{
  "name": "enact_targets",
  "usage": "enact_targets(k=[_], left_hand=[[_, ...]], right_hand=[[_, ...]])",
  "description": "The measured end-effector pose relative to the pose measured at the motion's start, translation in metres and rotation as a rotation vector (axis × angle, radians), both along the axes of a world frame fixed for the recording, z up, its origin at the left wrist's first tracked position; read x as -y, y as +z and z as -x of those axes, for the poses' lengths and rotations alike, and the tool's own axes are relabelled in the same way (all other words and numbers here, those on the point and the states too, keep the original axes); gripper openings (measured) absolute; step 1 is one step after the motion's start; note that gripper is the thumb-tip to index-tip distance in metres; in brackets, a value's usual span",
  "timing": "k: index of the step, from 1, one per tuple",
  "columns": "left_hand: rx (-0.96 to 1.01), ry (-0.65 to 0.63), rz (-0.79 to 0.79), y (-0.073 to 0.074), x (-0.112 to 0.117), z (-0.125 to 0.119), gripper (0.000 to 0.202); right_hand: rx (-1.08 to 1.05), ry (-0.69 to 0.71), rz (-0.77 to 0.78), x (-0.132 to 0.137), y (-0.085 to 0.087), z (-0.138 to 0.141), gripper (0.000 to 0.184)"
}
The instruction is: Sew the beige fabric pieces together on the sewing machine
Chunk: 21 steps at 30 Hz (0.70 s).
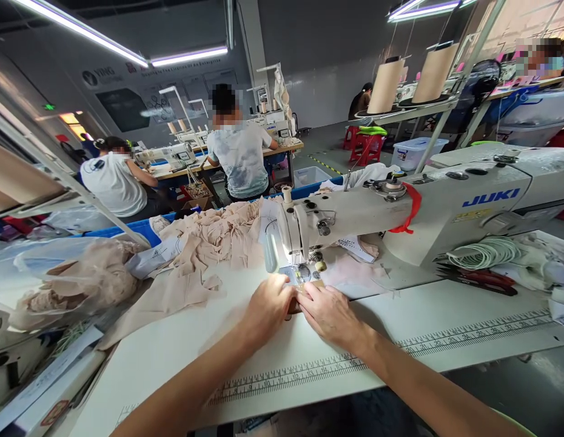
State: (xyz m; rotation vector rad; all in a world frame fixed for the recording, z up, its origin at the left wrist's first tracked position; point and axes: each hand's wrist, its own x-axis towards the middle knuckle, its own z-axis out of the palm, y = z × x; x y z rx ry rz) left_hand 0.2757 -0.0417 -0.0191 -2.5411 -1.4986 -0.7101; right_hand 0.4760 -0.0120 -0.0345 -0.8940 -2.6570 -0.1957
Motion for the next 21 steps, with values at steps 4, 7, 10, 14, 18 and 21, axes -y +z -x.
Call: enact_targets(k=[4,7,10,14,18,21], left_hand=[[-0.088,-0.106,-0.019,-0.004,0.021,-0.007,0.031],[-0.124,-0.11,-0.034,-0.009,0.025,-0.01,0.03],[-0.18,-0.116,-0.067,-0.015,0.021,-0.009,0.032],[-0.221,-0.122,-0.051,-0.018,0.011,-0.005,0.032],[-0.186,-0.129,-0.016,-0.017,-0.004,-0.002,0.031],[-0.14,-0.13,-0.009,-0.02,-0.015,-0.002,0.034]], right_hand=[[0.019,-0.022,-0.007,0.002,-0.001,0.001,0.015],[0.002,-0.029,-0.022,0.003,-0.003,0.001,0.017],[-0.026,-0.019,-0.051,0.003,-0.003,0.001,0.02],[-0.086,-0.042,-0.052,-0.006,0.0,-0.001,0.022],[-0.162,-0.194,-0.035,-0.023,-0.002,-0.01,0.03],[-0.195,-0.224,-0.038,-0.033,-0.006,-0.017,0.033]])
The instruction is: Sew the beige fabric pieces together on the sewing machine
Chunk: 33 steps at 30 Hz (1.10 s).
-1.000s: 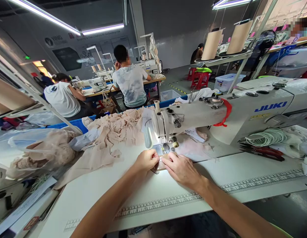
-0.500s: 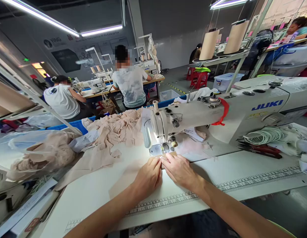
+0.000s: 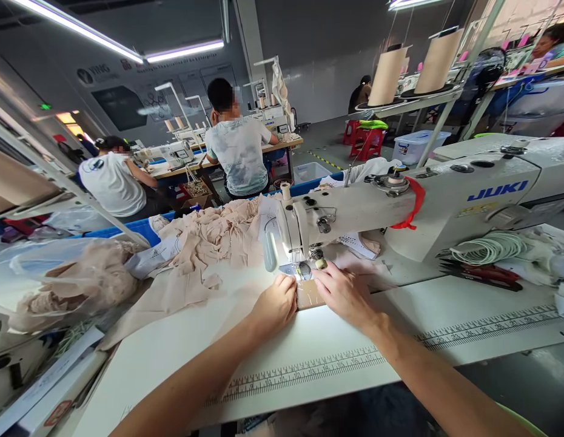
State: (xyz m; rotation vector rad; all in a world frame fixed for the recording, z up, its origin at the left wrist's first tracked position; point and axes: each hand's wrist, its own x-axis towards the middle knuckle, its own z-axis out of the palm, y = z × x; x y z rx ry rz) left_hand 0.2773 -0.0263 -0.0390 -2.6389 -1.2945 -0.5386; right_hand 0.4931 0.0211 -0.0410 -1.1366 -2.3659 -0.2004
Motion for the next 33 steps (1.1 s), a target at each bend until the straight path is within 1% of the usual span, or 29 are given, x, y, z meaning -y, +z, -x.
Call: enact_targets(k=[4,10,14,16,19,22,24,30,33], left_hand=[[0.031,-0.002,0.002,-0.004,-0.008,0.001,0.033],[0.036,-0.005,-0.011,-0.004,-0.008,0.0,0.031],[0.031,0.012,0.009,-0.003,-0.008,0.0,0.035],[0.028,0.016,0.009,-0.003,-0.008,0.0,0.036],[0.027,0.006,0.0,-0.003,-0.009,0.001,0.036],[0.032,0.001,-0.008,-0.004,-0.009,0.001,0.034],[0.027,-0.001,-0.016,-0.004,-0.009,0.001,0.032],[0.017,-0.003,-0.05,-0.006,-0.01,0.0,0.031],[-0.011,0.005,-0.047,-0.005,-0.013,0.001,0.033]], right_hand=[[-0.03,0.002,0.036,-0.003,-0.002,-0.004,0.033],[-0.021,0.016,0.063,0.002,0.002,-0.003,0.032],[-0.106,0.027,0.119,0.002,0.002,-0.003,0.032],[-0.172,0.029,0.179,-0.003,0.003,-0.003,0.031],[-0.22,-0.007,0.273,-0.018,0.008,-0.001,0.028],[-0.219,-0.045,0.311,-0.033,0.013,0.001,0.024],[-0.221,-0.047,0.314,-0.037,0.014,0.002,0.026],[-0.263,-0.057,0.323,-0.022,0.013,-0.004,0.032],[-0.28,-0.051,0.358,-0.019,0.013,-0.002,0.032]])
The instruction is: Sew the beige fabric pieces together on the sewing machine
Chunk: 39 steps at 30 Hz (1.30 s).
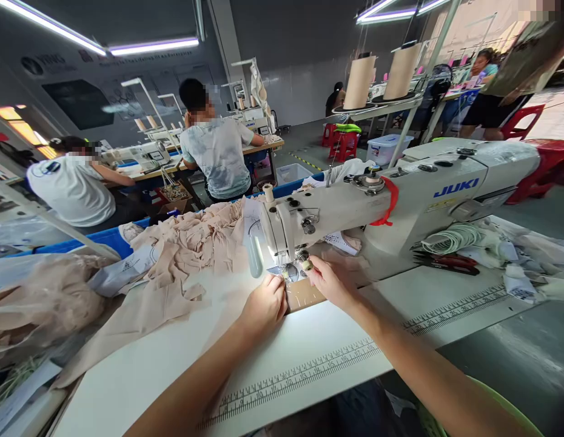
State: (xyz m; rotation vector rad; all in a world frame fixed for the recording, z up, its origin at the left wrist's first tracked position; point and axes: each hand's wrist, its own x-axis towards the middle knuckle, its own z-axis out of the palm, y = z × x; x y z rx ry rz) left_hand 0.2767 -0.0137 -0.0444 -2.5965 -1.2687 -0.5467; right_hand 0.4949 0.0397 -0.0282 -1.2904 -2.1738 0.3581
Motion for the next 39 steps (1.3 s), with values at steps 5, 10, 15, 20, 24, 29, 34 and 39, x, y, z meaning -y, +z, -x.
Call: enact_targets(k=[5,10,15,20,24,29,34,39], left_hand=[[-0.042,0.012,-0.016,-0.001,-0.005,0.002,0.032],[-0.067,0.082,0.039,0.0,-0.005,-0.001,0.03],[-0.013,0.165,0.074,0.01,-0.002,-0.004,0.034],[-0.073,0.43,0.082,0.008,-0.006,0.011,0.028],[-0.008,0.462,0.157,0.003,-0.01,0.025,0.03],[0.113,0.43,0.249,0.005,0.0,0.034,0.031],[0.104,0.368,0.207,0.009,0.006,0.034,0.033],[0.266,0.292,0.372,0.026,0.025,0.019,0.03]], right_hand=[[0.001,-0.017,0.019,-0.005,-0.001,0.008,0.036],[-0.01,-0.035,-0.008,-0.005,-0.002,0.003,0.043],[0.002,-0.051,-0.098,-0.001,-0.003,-0.002,0.041],[0.076,-0.009,-0.216,0.006,-0.005,0.01,0.028],[0.12,0.141,-0.283,0.021,-0.002,0.024,0.012],[0.154,0.28,-0.359,0.038,0.001,0.03,0.018],[0.163,0.286,-0.34,0.04,0.0,0.03,0.015],[0.124,0.355,-0.306,0.045,0.004,0.034,0.024]])
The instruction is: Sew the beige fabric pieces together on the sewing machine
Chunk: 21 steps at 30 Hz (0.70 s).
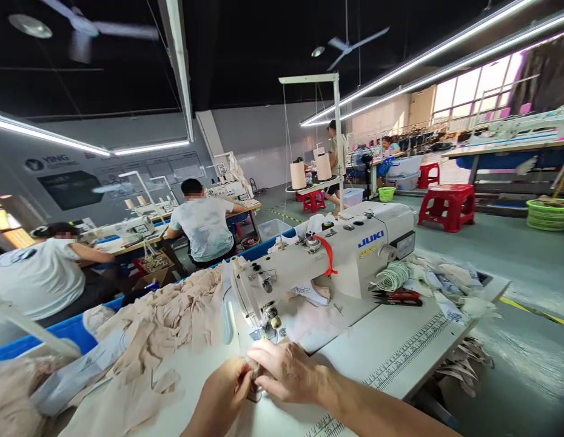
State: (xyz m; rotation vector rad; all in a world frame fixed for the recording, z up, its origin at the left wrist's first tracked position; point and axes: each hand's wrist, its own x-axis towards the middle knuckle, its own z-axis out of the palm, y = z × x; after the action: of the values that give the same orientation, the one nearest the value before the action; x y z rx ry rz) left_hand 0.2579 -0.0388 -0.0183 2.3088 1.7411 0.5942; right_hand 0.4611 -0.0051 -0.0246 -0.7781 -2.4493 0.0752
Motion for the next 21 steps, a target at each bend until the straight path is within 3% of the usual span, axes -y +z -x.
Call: enact_targets(k=[3,6,9,11,21], left_hand=[[0.134,0.027,0.01,0.017,0.019,-0.01,0.029],[0.338,0.123,0.066,0.03,0.03,-0.009,0.034],[0.572,0.213,0.222,0.036,0.034,0.006,0.038],[0.609,0.253,0.3,0.035,0.037,0.021,0.037],[-0.01,0.454,0.24,0.022,0.07,0.075,0.013]], right_hand=[[-0.026,0.058,0.05,0.003,0.001,0.0,0.013],[-0.119,0.119,0.101,0.001,-0.001,-0.004,0.026],[-0.183,0.171,0.17,-0.007,-0.006,-0.008,0.029],[-0.217,0.17,0.202,-0.013,-0.009,-0.01,0.029],[-0.067,0.16,0.041,-0.018,-0.017,-0.014,0.028]])
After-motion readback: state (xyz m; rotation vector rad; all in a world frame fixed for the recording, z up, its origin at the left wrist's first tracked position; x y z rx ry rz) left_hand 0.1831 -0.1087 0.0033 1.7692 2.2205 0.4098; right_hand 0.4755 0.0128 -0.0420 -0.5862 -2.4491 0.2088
